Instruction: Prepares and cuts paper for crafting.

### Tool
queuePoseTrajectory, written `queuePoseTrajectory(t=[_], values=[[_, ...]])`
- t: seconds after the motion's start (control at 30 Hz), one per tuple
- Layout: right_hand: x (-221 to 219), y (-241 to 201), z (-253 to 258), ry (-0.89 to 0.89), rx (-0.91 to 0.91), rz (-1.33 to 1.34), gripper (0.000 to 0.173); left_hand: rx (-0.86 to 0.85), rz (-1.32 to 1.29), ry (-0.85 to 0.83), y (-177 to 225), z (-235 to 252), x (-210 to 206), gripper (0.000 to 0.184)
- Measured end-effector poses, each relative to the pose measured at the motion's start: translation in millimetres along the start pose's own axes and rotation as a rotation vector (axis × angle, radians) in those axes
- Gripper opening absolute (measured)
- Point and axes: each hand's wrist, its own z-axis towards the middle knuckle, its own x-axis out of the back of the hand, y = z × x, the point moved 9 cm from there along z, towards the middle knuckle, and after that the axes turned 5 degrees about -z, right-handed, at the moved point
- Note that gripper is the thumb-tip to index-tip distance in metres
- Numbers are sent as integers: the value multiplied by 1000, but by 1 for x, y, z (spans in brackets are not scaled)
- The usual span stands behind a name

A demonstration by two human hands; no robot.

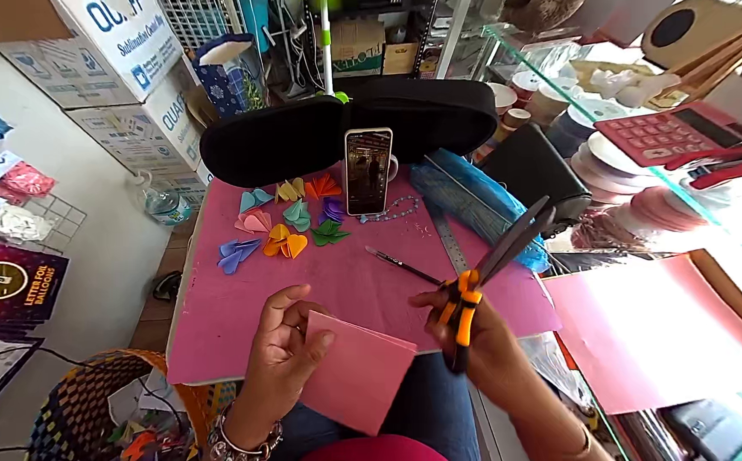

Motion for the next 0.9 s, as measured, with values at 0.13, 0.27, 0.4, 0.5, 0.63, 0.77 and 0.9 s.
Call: queuePoseTrajectory(t=[0.13,0.27,0.4,0.5,0.63,0.77,0.9], values=[[-29,-8,-26,-13,-25,458,33,-11,93,9,1,7,-22,44],[-20,-8,-39,60,-45,605,27,25,161,20,-4,7,-28,43],[-16,-6,-51,148,-120,400,30,97,146,-15,-13,8,-38,44],[-12,-1,-53,287,-149,282,29,235,96,-106,-20,6,-41,50],[1,10,-51,535,-193,379,29,310,-141,-103,-27,-3,-18,57],[1,16,-50,744,-229,599,27,-27,-158,20,-17,-19,-22,86],[-12,15,-49,780,-196,733,26,-311,117,119,-7,-37,-38,86]])
